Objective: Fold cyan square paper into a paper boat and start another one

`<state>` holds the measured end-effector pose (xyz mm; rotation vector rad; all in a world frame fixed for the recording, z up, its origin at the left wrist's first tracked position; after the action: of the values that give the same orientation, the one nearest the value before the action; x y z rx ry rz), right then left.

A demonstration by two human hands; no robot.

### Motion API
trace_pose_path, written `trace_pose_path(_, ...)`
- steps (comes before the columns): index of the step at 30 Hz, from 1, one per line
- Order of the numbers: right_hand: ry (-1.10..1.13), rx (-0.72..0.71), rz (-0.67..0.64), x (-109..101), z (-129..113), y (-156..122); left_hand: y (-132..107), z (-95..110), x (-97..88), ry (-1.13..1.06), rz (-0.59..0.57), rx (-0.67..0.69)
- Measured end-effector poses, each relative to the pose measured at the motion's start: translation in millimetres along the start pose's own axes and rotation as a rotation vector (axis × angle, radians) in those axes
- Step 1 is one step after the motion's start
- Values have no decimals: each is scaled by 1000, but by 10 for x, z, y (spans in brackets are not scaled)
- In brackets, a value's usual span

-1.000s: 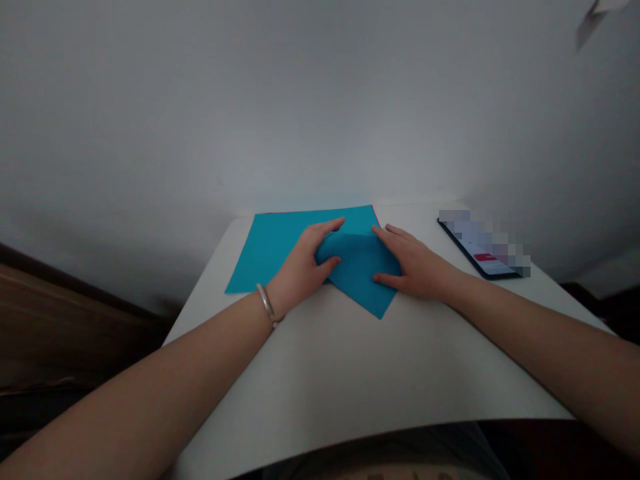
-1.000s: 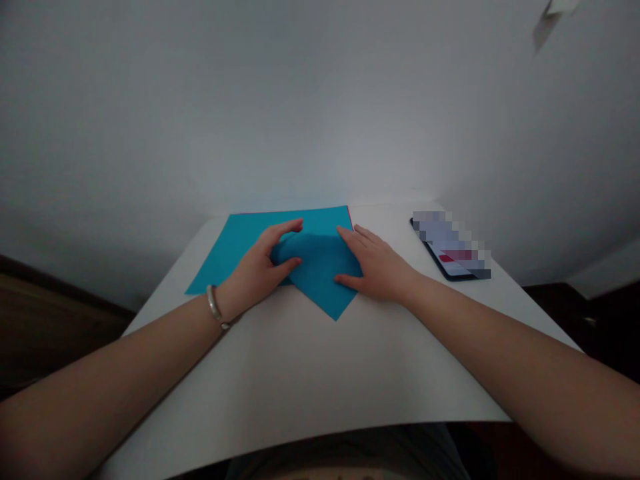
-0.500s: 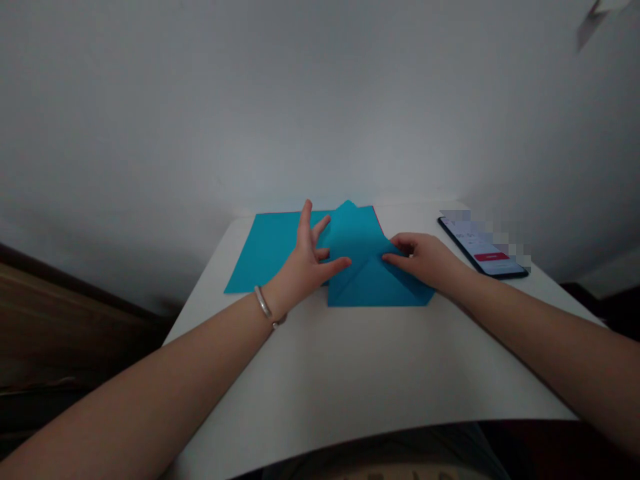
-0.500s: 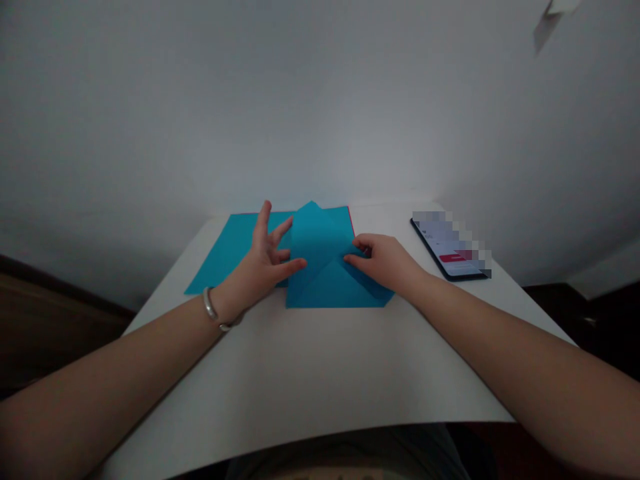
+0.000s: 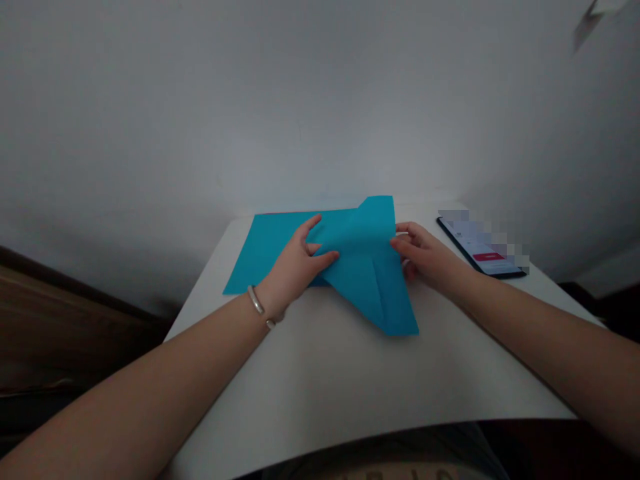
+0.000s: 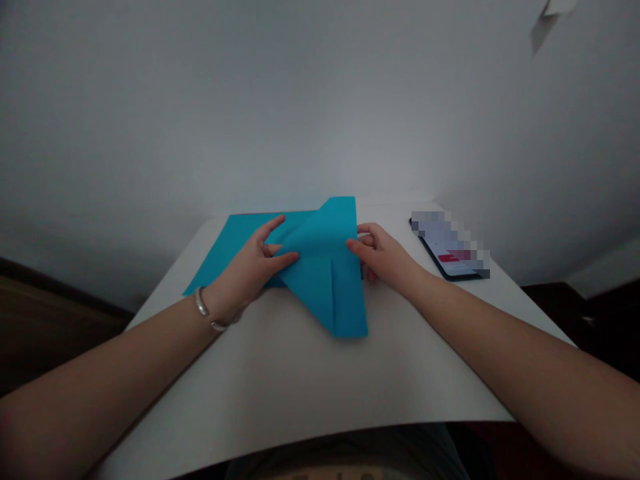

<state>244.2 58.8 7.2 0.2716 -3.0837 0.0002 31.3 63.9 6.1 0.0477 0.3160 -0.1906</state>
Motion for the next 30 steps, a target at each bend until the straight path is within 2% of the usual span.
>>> trace_pose_path(4, 180, -55, 92, -103, -73, -21, -4, -16, 71, 179, -150, -5)
trace_pose_path(8, 202, -39, 37, -128, -31, 26, -25, -37, 123, 220, -260, 23)
trace_pose_path(11, 126, -42, 21, -136, 7, 66, -28, -47, 121, 119, -235, -28)
trace_pose_path(14, 91, -59, 117, -204, 27, 75, -27, -41, 91, -44, -142, -102)
trace_pose_path(18, 48, -89, 225, -293, 52, 68, -12, -32, 65, -176, -89, -114)
trace_pose_path(22, -2, -163, 262, -325, 24, 62, -6, -37, 62, -152, -114, -85)
trace_pose_path(24, -12, -193, 271, -325, 0, 56, -28, -21, 116, -159, -191, -82)
trace_pose_path(27, -35, -160, 294, -337, 11, 47, -64, -10, 188, -158, -289, -97)
trace_pose_path(28, -52, -140, 289, -337, 22, 47, -61, -15, 182, -136, -284, -89)
trace_pose_path(30, -109, -100, 237, -312, 49, 55, -28, -34, 106, -40, -198, -48)
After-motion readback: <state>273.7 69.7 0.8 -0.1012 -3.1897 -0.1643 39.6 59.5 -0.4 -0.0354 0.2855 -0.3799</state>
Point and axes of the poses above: each hand's wrist, its own y-axis towards the middle knuckle, its own x-axis out of the palm, z = x × y, the point moved 7 cm from there along y, towards the middle knuckle, and after that the axes turned 14 degrees about y, right-handed, at the moved point
